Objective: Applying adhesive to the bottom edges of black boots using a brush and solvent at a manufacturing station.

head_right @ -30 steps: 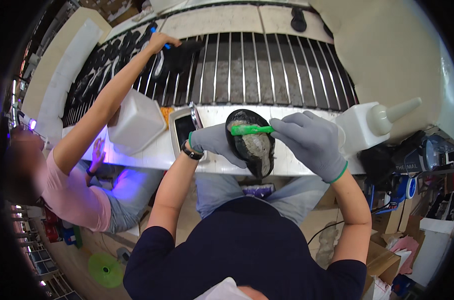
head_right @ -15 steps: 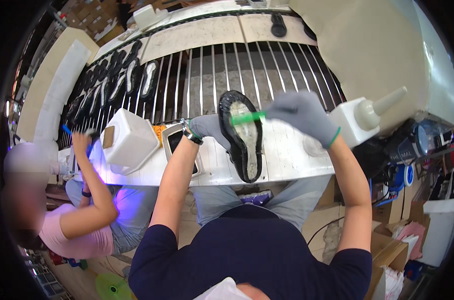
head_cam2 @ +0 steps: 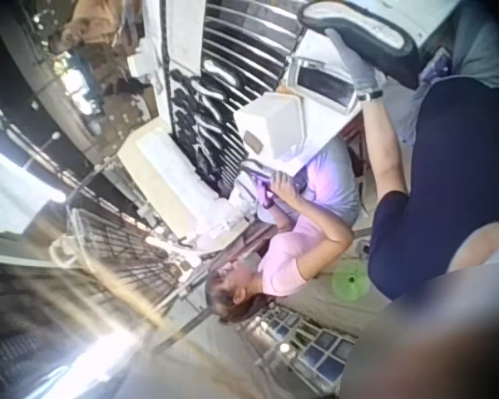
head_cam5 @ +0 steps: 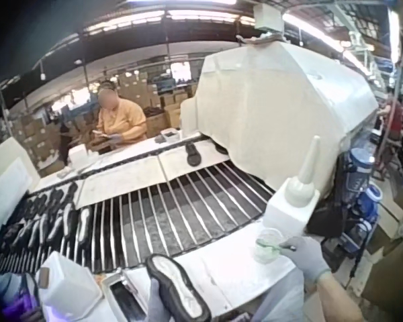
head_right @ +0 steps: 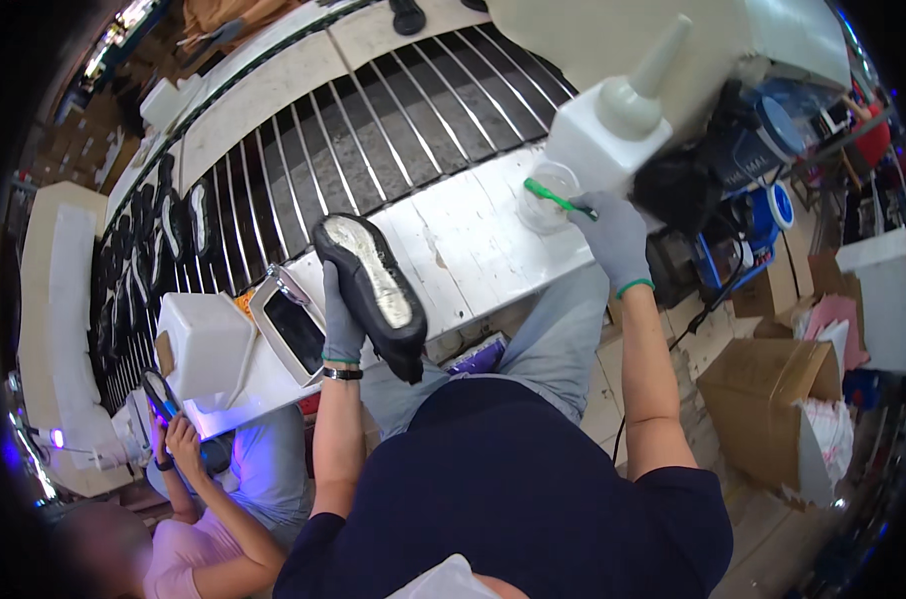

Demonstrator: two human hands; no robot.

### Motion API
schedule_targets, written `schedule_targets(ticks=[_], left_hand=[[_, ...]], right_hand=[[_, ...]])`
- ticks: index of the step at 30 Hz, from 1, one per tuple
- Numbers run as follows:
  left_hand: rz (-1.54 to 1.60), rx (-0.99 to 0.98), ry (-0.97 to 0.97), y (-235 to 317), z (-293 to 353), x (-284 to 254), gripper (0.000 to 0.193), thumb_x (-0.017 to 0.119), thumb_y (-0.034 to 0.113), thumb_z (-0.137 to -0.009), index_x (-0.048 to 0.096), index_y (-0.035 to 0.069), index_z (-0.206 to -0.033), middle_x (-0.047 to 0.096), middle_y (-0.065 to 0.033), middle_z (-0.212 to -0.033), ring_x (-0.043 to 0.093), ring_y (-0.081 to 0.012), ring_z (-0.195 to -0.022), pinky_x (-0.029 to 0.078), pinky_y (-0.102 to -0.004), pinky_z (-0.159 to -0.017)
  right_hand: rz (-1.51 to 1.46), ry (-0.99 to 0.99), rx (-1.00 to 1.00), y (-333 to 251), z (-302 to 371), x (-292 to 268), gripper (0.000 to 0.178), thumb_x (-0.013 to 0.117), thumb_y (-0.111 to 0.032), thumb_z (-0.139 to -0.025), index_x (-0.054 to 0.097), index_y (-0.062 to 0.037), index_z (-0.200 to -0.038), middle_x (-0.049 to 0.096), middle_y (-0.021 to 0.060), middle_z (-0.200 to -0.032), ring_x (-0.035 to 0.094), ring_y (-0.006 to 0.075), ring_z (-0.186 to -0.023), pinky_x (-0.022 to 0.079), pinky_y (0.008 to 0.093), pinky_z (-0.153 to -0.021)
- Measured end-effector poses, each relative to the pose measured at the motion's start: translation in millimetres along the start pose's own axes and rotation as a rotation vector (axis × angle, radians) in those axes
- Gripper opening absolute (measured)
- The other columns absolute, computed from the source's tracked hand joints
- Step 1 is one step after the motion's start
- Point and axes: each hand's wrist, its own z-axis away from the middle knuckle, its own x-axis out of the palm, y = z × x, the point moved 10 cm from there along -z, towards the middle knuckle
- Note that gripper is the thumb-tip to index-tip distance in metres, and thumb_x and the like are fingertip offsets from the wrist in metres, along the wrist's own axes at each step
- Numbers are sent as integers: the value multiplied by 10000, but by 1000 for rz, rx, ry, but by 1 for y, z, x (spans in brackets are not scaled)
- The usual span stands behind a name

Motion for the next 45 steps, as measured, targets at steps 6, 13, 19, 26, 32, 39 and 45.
schedule_targets(ticks=[6,13,19,26,32,39,45], left_hand=[[331,-175,-82,-54,12,20,753,306,677,-926,510,51,-1293,666,-151,-999,641,-254,-662,550,-372,-604],[144,-138,-307,-68,42,30,753,200,665,-949,462,77,-1340,645,-142,-958,646,-227,-731,539,-322,-593],[12,19,-140,-39,49,44,521,408,459,-991,484,85,-1347,661,-107,-1041,647,-181,-851,537,-302,-750],[-217,-19,-131,-8,66,75,551,514,384,-959,440,-23,-1322,585,-100,-1187,597,-165,-1019,492,-309,-900],[-382,186,-184,26,75,98,578,538,368,-945,427,-46,-1333,570,-93,-1200,563,-143,-1034,463,-286,-906],[-611,322,-277,44,87,119,676,637,383,-872,414,-39,-1350,588,-106,-1170,561,-158,-1040,446,-291,-914],[-838,371,-244,46,91,120,741,692,414,-820,422,-29,-1350,631,-146,-1144,600,-194,-1058,446,-324,-935]], right_hand=[[291,17,-44,16,7,24,199,626,-280,-826,695,-111,-905,663,106,-840,628,319,-823,488,432,-732],[-395,-214,148,50,4,38,273,671,-260,-836,722,-6,-921,654,35,-685,526,100,-531,416,246,-522],[-1023,-430,380,10,32,50,216,633,-204,-858,735,-13,-859,611,8,-630,388,23,-479,304,202,-458],[-871,-471,-339,-135,47,-3,187,666,2,-763,729,26,-937,639,42,-752,549,79,-641,429,219,-564],[-756,-527,-468,-166,60,-12,267,714,42,-720,729,-4,-983,662,76,-812,619,135,-744,480,249,-669],[-620,-372,-546,-189,39,-19,228,698,-7,-770,725,-13,-996,657,68,-784,589,121,-721,452,258,-658],[-503,-273,-402,-189,0,-15,211,722,-147,-795,737,-45,-979,657,53,-751,547,76,-671,424,255,-617]])
